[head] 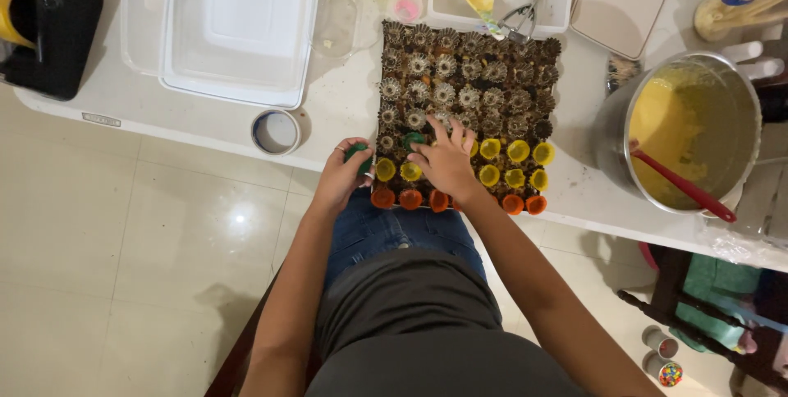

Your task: Arranging colorful cupcake liners into a baking tray.

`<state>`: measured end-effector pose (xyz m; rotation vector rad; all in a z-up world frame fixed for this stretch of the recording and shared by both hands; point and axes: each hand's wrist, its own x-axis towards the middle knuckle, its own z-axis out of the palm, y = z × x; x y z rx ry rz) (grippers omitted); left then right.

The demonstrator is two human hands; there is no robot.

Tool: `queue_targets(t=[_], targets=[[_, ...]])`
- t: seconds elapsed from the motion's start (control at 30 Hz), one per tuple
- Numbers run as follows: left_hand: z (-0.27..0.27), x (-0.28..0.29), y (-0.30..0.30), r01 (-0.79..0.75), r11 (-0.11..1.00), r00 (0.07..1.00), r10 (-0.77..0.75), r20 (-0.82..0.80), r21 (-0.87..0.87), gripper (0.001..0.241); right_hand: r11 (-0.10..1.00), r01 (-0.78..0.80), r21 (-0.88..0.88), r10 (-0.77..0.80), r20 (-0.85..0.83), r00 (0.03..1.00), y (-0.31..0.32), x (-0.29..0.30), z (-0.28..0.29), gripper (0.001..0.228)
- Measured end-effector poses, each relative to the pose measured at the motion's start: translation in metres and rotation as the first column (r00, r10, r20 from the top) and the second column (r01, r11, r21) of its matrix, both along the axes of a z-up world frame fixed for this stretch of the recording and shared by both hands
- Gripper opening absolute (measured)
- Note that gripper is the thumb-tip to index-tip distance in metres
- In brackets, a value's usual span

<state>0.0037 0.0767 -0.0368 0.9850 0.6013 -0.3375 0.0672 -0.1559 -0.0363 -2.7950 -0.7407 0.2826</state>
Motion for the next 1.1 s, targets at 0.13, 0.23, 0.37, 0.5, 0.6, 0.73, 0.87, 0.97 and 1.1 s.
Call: queue_targets(t=[0.13,0.23,0.37,0.5,0.6,0.73,0.87,0.97,1.1], targets=[[-0.016,-0.001,0.0,0.003,0.999,1.0,-0.002,0.017,-0.037,0.023,0.998,-0.046,-0.047,0.045,-0.024,0.999,-0.004,0.002,0.001,0.041],[-0.02,-0.001,0.001,-0.018,0.998,0.999,0.02,0.035,-0.065,0.023,0.999,-0.045,0.006,0.045,0.003,0.999,-0.005,0.0,-0.003,0.037],[-0.033,0.001,-0.003,-0.042,0.967,0.993,0.068,0.098,-0.25,0.035,0.969,-0.035,0.246,-0.008,0.174,0.985,0.013,-0.007,0.015,0.032],[-0.027,0.002,-0.012,-0.048,0.937,0.997,0.066,0.04,-0.347,0.046,0.925,-0.133,0.355,0.114,0.074,0.991,0.056,-0.024,0.058,0.046],[-0.045,0.001,-0.016,-0.057,0.892,0.989,0.111,0.095,-0.448,0.044,0.95,-0.215,0.228,0.167,0.213,0.963,0.064,-0.031,0.038,0.029],[-0.048,-0.002,-0.015,-0.062,0.906,0.991,0.107,0.085,-0.419,0.039,0.937,-0.189,0.294,0.12,0.238,0.964,0.067,-0.037,0.028,0.027],[-0.03,-0.004,-0.012,-0.031,0.937,0.994,0.067,0.092,-0.347,0.04,0.963,-0.12,0.24,0.086,0.147,0.985,0.069,-0.037,0.032,0.008],[-0.027,-0.005,-0.008,-0.023,0.954,0.996,0.049,0.081,-0.299,0.039,0.968,-0.054,0.245,0.048,0.031,0.998,0.07,-0.033,0.039,0.009],[-0.053,-0.007,-0.003,-0.048,0.929,0.988,0.097,0.116,-0.366,0.039,0.919,-0.128,0.374,0.185,-0.119,0.975,0.054,-0.024,0.012,0.012]])
